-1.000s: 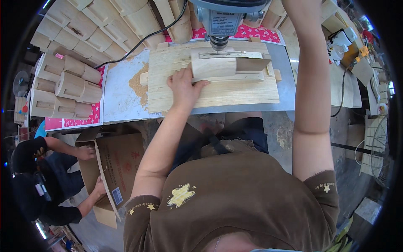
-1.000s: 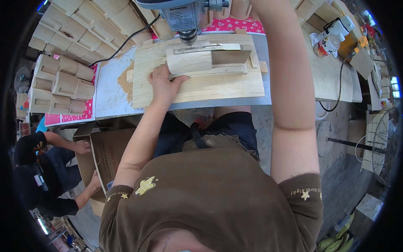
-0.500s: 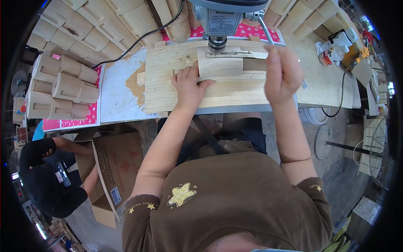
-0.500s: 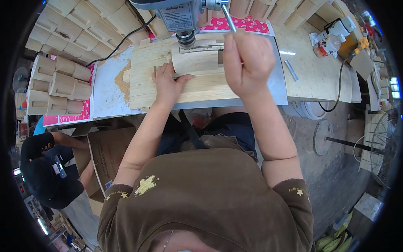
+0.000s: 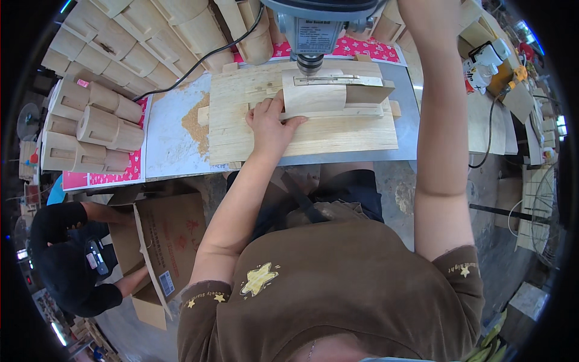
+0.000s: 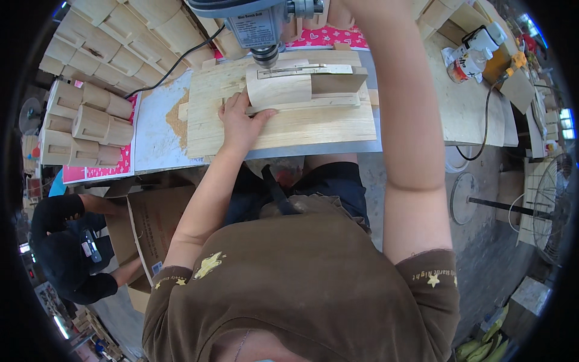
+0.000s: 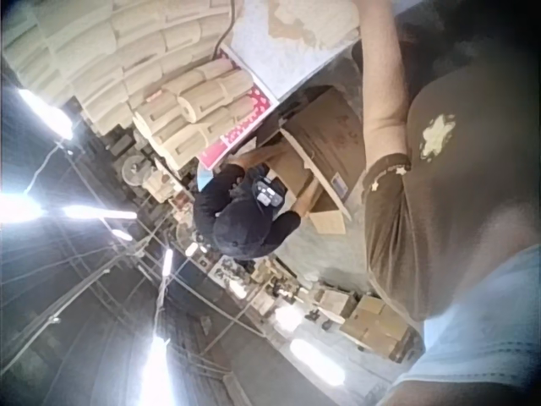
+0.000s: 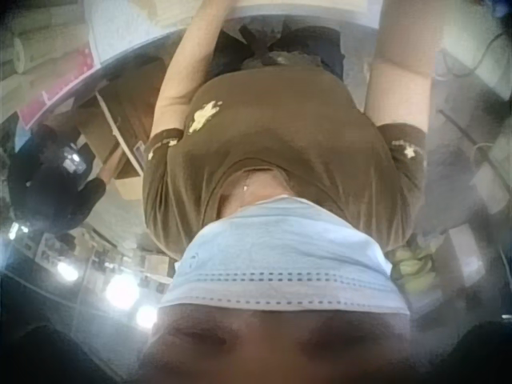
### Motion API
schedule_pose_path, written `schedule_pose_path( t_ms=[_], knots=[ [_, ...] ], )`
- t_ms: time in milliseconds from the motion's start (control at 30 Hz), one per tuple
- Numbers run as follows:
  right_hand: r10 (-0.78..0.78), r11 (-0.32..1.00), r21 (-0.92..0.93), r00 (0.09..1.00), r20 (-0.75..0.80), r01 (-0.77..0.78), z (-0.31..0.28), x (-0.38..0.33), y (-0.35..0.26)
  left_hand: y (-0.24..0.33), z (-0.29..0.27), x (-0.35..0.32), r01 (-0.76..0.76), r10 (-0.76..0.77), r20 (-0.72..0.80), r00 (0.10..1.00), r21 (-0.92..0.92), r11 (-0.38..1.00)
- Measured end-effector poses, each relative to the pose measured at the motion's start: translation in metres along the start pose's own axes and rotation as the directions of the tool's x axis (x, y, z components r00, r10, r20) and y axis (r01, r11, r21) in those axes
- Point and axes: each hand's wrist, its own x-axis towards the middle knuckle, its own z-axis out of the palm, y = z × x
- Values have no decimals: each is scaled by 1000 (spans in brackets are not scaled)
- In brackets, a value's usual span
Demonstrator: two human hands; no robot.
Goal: Drilling holes into semi-cylindrical wooden blocks using a mini bench drill press.
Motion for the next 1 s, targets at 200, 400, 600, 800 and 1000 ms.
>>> schedule_pose_path(
  t_ms=[200,400,600,800,1000],
  knots=[
    [284,928,208,948,146,-310,21,-3,-13,-14,2,7,106,-100,36,994,-248,963],
    [92,975,-218,808,582,46,3,-162,21,-16,-7,17,25,2,87,996,-305,952],
    [120,981,-191,788,604,-3,-8,-168,20,-31,-74,-6,-3,30,80,996,-325,946],
    [109,991,-133,776,621,-33,-18,-170,13,-66,-137,-28,391,-327,222,919,-628,673],
    [116,993,-96,771,627,-71,-13,-172,-1,-19,-114,-13,656,-568,374,733,-611,444]
  ],
)
